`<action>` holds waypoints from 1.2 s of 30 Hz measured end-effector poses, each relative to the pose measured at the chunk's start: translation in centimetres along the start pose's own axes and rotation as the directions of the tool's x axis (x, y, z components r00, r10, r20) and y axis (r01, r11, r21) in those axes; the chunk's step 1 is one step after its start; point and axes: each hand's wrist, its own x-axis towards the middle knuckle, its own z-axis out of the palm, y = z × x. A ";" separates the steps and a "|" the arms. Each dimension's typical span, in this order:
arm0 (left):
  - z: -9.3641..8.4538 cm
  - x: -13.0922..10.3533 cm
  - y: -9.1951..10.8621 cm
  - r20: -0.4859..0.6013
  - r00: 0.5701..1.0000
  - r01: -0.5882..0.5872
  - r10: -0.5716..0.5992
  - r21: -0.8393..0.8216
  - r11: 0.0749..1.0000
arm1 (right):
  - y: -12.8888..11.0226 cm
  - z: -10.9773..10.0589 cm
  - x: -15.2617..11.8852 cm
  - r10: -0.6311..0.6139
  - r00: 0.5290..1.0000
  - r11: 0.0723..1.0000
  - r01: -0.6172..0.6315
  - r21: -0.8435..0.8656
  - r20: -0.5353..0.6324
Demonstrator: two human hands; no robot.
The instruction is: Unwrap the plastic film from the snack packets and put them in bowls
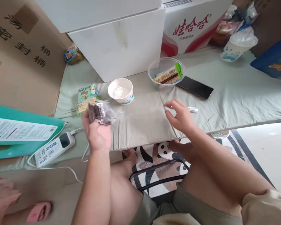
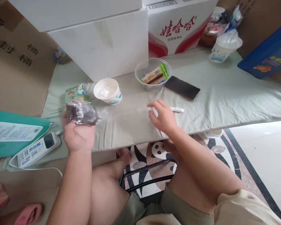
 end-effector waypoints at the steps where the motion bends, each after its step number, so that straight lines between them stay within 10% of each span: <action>1: 1.3 -1.2 0.0 0.108 0.979 0.183 -0.173 -0.092 0.979 | 0.7 -0.4 0.0 0.070 0.997 0.995 -0.071 -0.070 -0.013; 5: 5.2 -4.5 -1.2 0.348 0.675 0.720 -0.651 -0.121 0.683 | 3.2 -1.7 -0.3 0.306 0.952 0.896 -0.291 -0.336 -0.007; 8: 6.5 -4.8 -2.4 0.427 0.601 0.777 -0.675 -0.118 0.618 | 4.2 -2.4 -0.3 0.394 0.918 0.839 -0.340 -0.425 0.043; 14: 7.2 -3.4 -3.4 0.410 0.682 0.670 -0.605 -0.018 0.743 | 2.1 -2.4 0.1 0.378 0.924 0.926 -0.379 0.005 0.060; 19: 6.8 -2.7 -4.1 0.311 0.736 0.647 -0.601 -0.061 0.760 | -1.9 -0.1 -0.8 0.183 0.932 0.761 -0.335 0.556 0.312; 22: 6.5 -2.9 -4.3 0.325 0.724 0.650 -0.609 -0.023 0.760 | -3.3 1.2 -1.0 0.061 0.933 0.819 -0.250 0.516 0.354; 31: 5.2 -4.9 -5.5 0.539 0.738 0.396 -0.406 0.142 0.907 | -4.0 2.4 -0.6 0.299 0.916 0.884 -0.372 0.283 0.269; 36: 4.9 -4.6 -6.0 0.508 0.813 0.198 -0.284 0.218 0.956 | -4.3 2.3 -0.9 0.291 0.900 0.862 -0.394 0.319 0.326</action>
